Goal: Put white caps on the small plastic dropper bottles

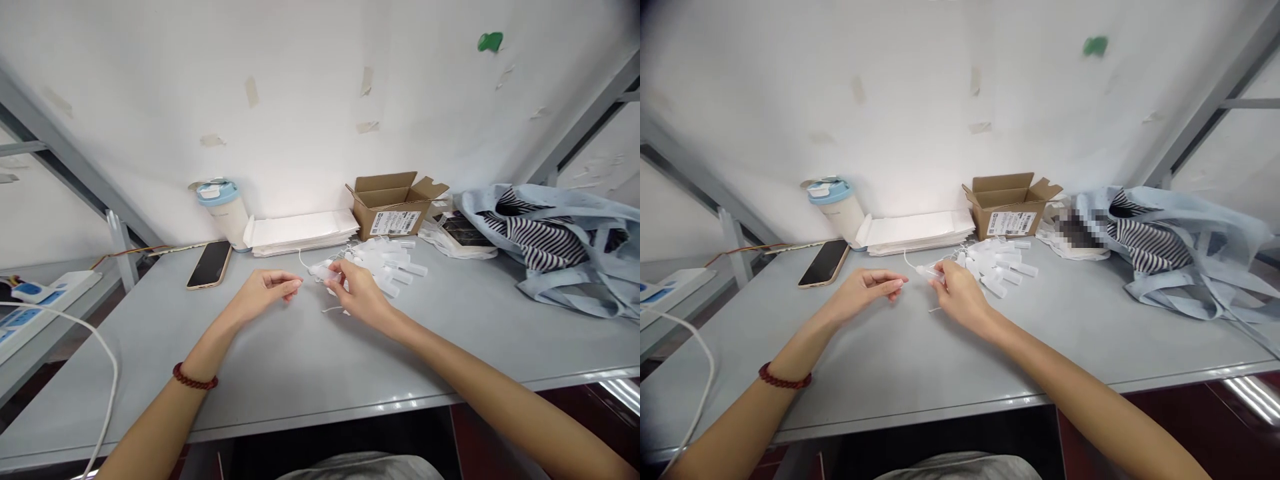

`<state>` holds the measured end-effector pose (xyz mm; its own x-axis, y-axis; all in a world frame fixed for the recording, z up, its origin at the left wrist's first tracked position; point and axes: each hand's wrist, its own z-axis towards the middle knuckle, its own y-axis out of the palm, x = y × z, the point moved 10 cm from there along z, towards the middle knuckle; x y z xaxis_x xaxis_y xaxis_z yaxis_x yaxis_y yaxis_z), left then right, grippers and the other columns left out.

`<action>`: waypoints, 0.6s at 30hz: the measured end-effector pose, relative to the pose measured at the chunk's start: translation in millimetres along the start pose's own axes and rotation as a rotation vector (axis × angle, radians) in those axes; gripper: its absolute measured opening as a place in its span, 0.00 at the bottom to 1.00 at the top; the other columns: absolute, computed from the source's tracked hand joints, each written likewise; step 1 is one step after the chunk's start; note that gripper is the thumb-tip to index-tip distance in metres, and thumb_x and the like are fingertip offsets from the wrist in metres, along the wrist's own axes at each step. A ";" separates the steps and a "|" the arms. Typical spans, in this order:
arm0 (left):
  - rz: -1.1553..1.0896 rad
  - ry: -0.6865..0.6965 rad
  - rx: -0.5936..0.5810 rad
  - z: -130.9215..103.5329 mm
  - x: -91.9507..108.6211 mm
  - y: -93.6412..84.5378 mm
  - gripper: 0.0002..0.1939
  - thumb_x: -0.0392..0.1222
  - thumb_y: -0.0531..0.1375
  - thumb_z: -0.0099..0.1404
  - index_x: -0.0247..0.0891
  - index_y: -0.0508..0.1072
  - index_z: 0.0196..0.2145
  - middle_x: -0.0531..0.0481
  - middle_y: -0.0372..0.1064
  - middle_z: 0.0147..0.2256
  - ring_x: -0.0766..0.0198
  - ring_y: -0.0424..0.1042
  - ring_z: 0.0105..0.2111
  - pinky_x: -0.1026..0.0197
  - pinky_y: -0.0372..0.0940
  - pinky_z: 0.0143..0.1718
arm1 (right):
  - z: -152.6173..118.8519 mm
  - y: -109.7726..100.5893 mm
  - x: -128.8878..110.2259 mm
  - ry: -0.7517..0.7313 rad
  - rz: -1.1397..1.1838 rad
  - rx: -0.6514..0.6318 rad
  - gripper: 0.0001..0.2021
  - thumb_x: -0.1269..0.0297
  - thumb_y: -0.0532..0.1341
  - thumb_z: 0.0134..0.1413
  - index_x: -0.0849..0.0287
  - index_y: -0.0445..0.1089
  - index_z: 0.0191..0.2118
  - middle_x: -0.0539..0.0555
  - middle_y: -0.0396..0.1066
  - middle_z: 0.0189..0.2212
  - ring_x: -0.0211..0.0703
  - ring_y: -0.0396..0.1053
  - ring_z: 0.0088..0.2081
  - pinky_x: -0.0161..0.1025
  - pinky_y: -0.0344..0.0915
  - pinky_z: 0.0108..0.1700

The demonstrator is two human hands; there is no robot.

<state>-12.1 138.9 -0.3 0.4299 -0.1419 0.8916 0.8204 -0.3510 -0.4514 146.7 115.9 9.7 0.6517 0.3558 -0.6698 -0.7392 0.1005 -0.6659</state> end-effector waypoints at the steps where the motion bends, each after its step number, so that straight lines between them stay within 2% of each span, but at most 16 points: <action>1: -0.009 0.005 -0.018 -1.1 1.7 3.4 0.16 0.52 0.60 0.57 0.38 0.77 0.36 0.52 0.69 0.23 0.64 0.69 0.26 0.61 0.66 0.34 | -0.1 -0.5 0.5 -0.005 -0.030 0.010 0.08 0.67 0.56 0.56 0.61 0.63 0.41 0.52 0.69 0.28 0.39 0.65 0.28 0.35 0.58 0.30; 4: -0.044 0.041 -0.037 -1.9 7.0 8.9 0.17 0.51 0.59 0.59 0.38 0.76 0.41 0.52 0.69 0.23 0.64 0.69 0.27 0.60 0.65 0.35 | -0.5 1.7 -1.2 -0.033 -0.112 0.005 0.08 0.70 0.55 0.56 0.61 0.62 0.42 0.53 0.70 0.30 0.40 0.65 0.28 0.35 0.57 0.31; 6: -0.066 0.070 -0.003 -1.1 9.9 7.6 0.18 0.49 0.59 0.58 0.38 0.75 0.43 0.53 0.69 0.23 0.64 0.69 0.27 0.60 0.65 0.35 | -0.9 3.7 -4.1 -0.057 -0.148 -0.003 0.08 0.72 0.55 0.56 0.61 0.62 0.43 0.55 0.71 0.33 0.40 0.66 0.29 0.36 0.57 0.31; 11: -0.102 0.078 0.092 -0.4 12.0 5.3 0.18 0.46 0.63 0.54 0.36 0.75 0.41 0.53 0.69 0.22 0.66 0.68 0.23 0.61 0.66 0.30 | -2.6 7.5 -10.4 -0.109 -0.144 -0.020 0.08 0.72 0.54 0.55 0.59 0.61 0.42 0.57 0.71 0.38 0.40 0.67 0.30 0.36 0.57 0.31; 18: -0.122 0.072 0.010 -1.2 6.2 21.0 0.20 0.47 0.61 0.58 0.35 0.74 0.45 0.52 0.70 0.22 0.64 0.69 0.23 0.59 0.66 0.31 | -4.4 10.9 -11.7 -0.121 -0.045 -0.037 0.08 0.71 0.54 0.54 0.60 0.62 0.42 0.54 0.71 0.31 0.40 0.65 0.28 0.36 0.57 0.31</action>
<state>7.3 129.6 -4.2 0.2988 -0.1648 0.9400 0.8688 -0.3605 -0.3394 131.7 108.7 8.9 0.6574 0.4614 -0.5958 -0.7013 0.0854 -0.7077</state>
